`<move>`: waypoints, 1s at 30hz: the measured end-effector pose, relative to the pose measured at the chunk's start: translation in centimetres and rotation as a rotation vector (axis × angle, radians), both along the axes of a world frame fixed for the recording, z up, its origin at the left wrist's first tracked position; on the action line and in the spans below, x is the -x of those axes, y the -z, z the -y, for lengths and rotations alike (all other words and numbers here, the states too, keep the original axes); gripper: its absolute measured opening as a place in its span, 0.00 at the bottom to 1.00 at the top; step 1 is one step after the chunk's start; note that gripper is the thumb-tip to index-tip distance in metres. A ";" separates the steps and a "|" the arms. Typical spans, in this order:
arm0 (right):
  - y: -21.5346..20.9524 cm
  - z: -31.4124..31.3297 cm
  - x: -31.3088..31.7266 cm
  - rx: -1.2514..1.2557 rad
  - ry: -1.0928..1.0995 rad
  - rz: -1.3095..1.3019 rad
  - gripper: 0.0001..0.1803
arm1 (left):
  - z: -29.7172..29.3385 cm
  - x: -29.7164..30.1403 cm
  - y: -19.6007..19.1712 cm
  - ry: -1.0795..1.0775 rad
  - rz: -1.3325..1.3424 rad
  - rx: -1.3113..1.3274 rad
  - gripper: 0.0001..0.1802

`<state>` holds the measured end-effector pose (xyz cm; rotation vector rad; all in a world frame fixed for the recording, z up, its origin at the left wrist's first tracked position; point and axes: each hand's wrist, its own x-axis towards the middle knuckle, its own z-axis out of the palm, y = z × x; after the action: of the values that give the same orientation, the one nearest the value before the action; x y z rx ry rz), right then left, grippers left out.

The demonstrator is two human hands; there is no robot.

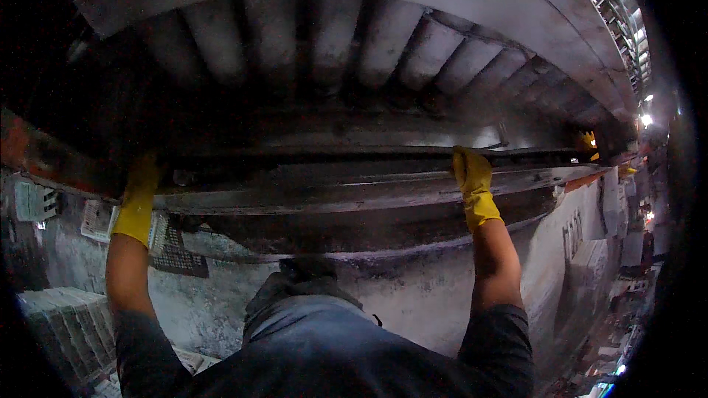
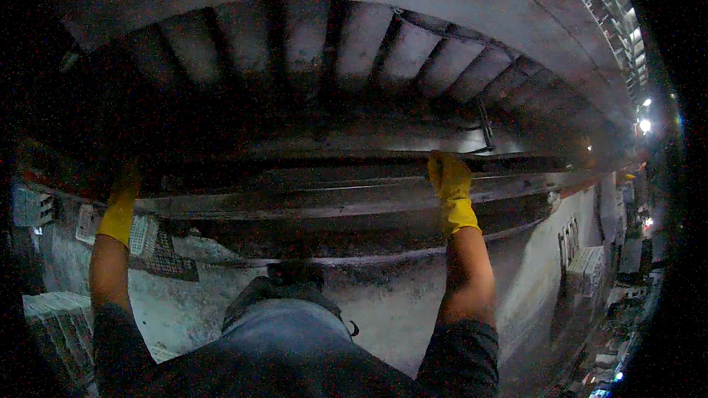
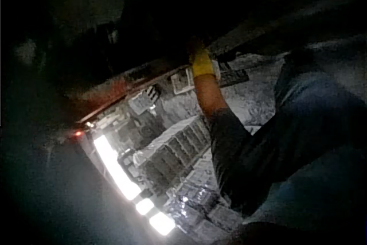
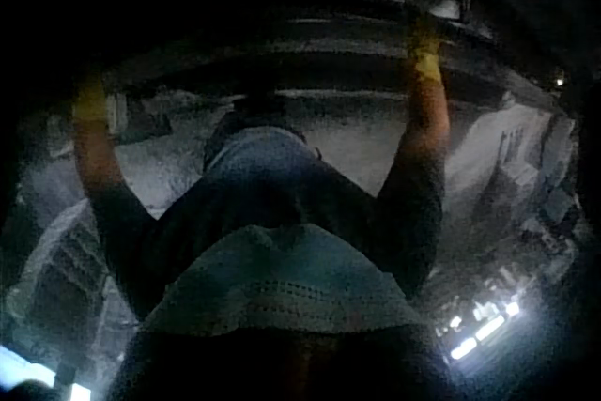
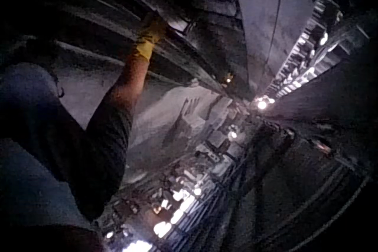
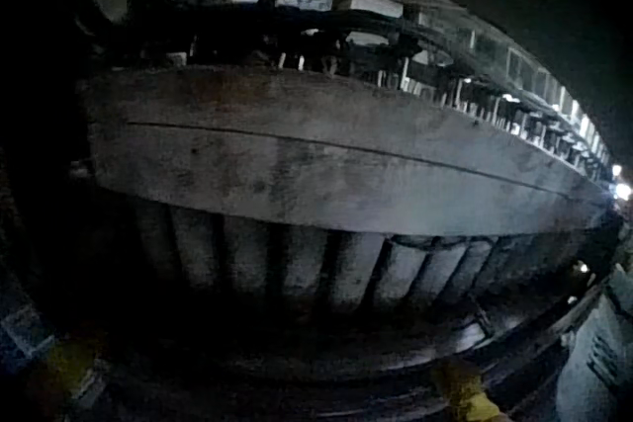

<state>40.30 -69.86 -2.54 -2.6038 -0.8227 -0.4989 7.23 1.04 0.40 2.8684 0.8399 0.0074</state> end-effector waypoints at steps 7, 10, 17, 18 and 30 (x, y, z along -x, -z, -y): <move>0.3 0.0 1.1 0.074 0.147 0.002 0.14 | 6.3 -4.2 -2.5 0.300 -0.036 -0.026 0.24; 0.9 0.2 1.4 0.055 0.205 -0.056 0.14 | 10.1 -7.3 -1.1 0.478 0.169 0.150 0.24; -0.6 -0.1 2.8 0.258 0.243 0.008 0.16 | 16.5 -17.7 5.4 0.562 -0.111 0.414 0.23; -0.5 0.3 3.2 0.277 0.261 0.018 0.16 | 18.3 -19.0 4.8 0.593 -0.172 0.342 0.24; -3.2 -0.1 5.4 -0.003 -0.032 0.140 0.16 | 21.2 -28.2 15.8 0.505 -0.058 0.255 0.32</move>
<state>34.88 -69.80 0.65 -2.5716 -0.9047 -0.6789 35.40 -20.20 -15.45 2.7566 0.0928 -0.2235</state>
